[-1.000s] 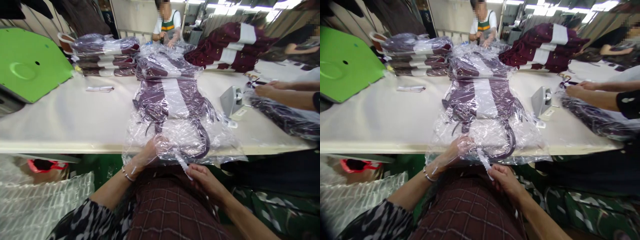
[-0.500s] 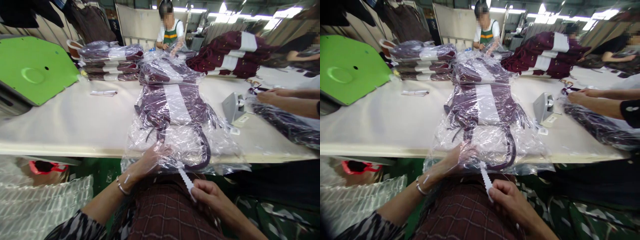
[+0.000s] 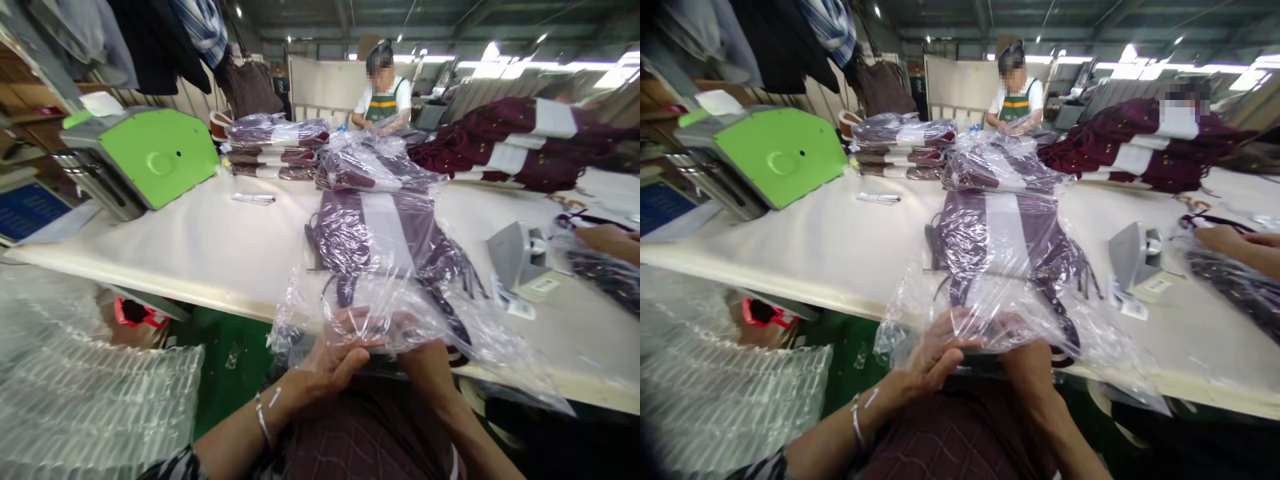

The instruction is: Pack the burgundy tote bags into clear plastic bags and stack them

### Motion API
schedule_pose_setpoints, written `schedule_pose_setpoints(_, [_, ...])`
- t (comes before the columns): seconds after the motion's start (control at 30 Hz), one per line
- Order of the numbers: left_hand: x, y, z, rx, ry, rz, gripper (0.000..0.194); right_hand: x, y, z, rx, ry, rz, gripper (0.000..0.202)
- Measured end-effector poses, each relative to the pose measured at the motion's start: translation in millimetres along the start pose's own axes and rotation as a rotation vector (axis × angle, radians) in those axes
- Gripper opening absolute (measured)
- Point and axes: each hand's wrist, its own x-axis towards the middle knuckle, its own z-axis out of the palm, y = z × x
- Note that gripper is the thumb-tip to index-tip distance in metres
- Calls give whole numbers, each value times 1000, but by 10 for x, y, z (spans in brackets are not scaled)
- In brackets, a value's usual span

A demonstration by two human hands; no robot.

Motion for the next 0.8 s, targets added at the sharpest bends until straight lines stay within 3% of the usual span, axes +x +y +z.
schedule_pose_setpoints(0.07, [-23, -156, 92, 174, -24, 53, 39, 70, 112, 9, 1, -57, -36, 33])
schedule_pose_setpoints(0.17, [59, -374, 283, 376, -48, 52, 44, 98, 217, -67, 78, -124, 22, 37])
schedule_pose_setpoints(0.23, [145, -460, 397, 470, -140, 23, 35, 97, 259, -150, 79, -128, 73, 43])
schedule_pose_setpoints(0.37, [243, -482, 483, 545, -257, 41, 15, 109, 244, -303, 139, -203, 202, 51])
schedule_pose_setpoints(0.53, [227, -446, 457, 598, -256, 89, 18, 130, 132, -515, 266, -399, 231, 20])
schedule_pose_setpoints(0.63, [254, -463, 472, 611, -301, 55, 16, 131, 151, -645, 191, -452, 194, 18])
schedule_pose_setpoints(0.7, [289, -486, 495, 616, -343, 15, 16, 149, 185, -682, 110, -424, 114, 17])
schedule_pose_setpoints(0.8, [326, -519, 508, 596, -385, -5, 19, 237, 206, -606, -26, -237, -45, 22])
